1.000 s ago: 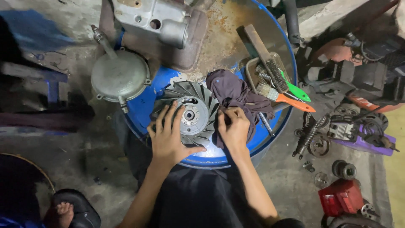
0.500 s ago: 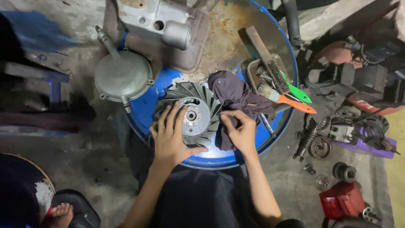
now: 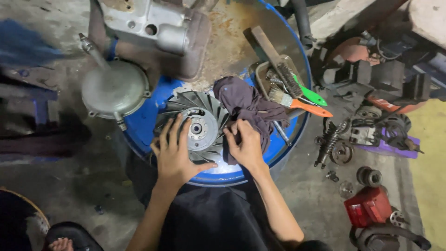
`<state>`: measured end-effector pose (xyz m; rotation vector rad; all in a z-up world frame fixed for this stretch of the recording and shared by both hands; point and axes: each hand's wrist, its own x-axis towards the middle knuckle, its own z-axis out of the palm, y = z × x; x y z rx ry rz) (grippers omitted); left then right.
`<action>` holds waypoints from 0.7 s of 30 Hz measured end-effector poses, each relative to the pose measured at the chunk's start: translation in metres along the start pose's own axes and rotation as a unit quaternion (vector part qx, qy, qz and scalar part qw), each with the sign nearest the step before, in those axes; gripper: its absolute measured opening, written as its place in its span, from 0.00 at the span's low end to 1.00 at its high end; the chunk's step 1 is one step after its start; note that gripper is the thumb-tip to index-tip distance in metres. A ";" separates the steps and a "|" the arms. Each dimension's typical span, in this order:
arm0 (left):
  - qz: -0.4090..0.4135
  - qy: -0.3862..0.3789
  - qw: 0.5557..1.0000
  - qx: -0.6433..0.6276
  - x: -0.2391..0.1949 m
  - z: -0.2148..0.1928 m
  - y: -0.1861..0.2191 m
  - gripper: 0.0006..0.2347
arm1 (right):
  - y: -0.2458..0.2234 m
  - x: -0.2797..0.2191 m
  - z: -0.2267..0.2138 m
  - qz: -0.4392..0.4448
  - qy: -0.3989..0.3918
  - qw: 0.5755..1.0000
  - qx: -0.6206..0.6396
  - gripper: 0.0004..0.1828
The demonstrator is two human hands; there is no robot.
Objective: Cleaning and inspecting a motorcycle flywheel and cooling fan assembly using a cloth on a workshop barrel.
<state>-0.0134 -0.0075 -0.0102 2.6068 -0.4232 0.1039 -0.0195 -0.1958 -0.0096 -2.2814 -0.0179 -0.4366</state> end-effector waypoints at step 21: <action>0.035 0.025 0.999 -0.011 -0.002 0.006 -0.006 0.52 | -0.007 0.019 0.006 0.102 0.092 0.983 0.125 0.17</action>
